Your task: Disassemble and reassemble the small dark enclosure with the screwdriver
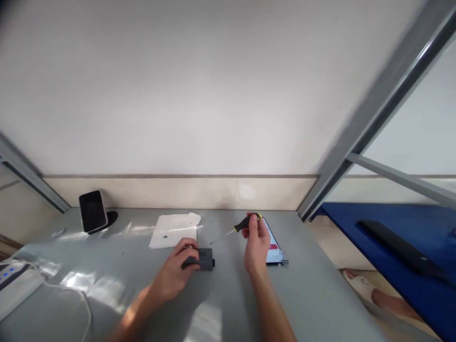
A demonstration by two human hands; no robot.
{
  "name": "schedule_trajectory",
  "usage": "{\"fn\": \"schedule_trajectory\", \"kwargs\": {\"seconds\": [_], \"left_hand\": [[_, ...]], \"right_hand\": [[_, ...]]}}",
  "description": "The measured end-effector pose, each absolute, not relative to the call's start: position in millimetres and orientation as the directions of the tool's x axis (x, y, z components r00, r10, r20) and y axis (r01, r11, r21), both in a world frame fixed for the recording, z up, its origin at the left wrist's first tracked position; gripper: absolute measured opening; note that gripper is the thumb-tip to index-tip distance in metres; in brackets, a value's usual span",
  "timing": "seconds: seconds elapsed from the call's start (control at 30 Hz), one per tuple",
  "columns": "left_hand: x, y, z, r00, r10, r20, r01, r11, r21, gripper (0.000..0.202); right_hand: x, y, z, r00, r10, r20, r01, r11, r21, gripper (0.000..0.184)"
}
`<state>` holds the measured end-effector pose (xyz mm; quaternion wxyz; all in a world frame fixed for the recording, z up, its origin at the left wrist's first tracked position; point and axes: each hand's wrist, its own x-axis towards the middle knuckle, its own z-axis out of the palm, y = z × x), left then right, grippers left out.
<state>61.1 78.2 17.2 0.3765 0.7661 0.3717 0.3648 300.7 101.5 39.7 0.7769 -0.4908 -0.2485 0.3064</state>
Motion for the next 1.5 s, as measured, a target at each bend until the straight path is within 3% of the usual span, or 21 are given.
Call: {"fn": "schedule_trajectory", "kwargs": {"seconds": [0.3, 0.63, 0.93, 1.17, 1.33, 1.43, 1.5], "left_hand": [[65, 73, 19, 0.416, 0.826, 0.38, 0.308, -0.521, 0.796, 0.024], [62, 80, 16, 0.351, 0.903, 0.247, 0.311, -0.361, 0.879, 0.019], [66, 83, 7, 0.317, 0.927, 0.202, 0.044, -0.227, 0.973, 0.025], [70, 81, 5, 0.271, 0.938, 0.214, -0.015, -0.218, 0.976, 0.026], [73, 79, 4, 0.252, 0.942, 0.223, 0.006, -0.232, 0.973, 0.024], [75, 78, 4, 0.238, 0.945, 0.225, 0.019, -0.236, 0.972, 0.022], [78, 77, 3, 0.206, 0.951, 0.23, 0.017, -0.239, 0.971, 0.02]], "right_hand": [[299, 94, 40, 0.675, 0.727, 0.126, -0.131, 0.286, -0.949, 0.063], [294, 89, 45, 0.651, 0.735, 0.192, -0.071, 0.31, -0.948, 0.061], [290, 84, 52, 0.588, 0.755, 0.291, 0.052, 0.324, -0.945, 0.051], [287, 81, 55, 0.548, 0.769, 0.328, 0.08, 0.343, -0.936, 0.045], [292, 74, 71, 0.323, 0.875, 0.36, 0.034, 0.369, -0.929, 0.038], [296, 80, 94, 0.058, 0.909, 0.413, -0.007, 0.414, -0.91, 0.039], [296, 87, 111, -0.152, 0.913, 0.378, -0.012, 0.381, -0.924, 0.036]]}}
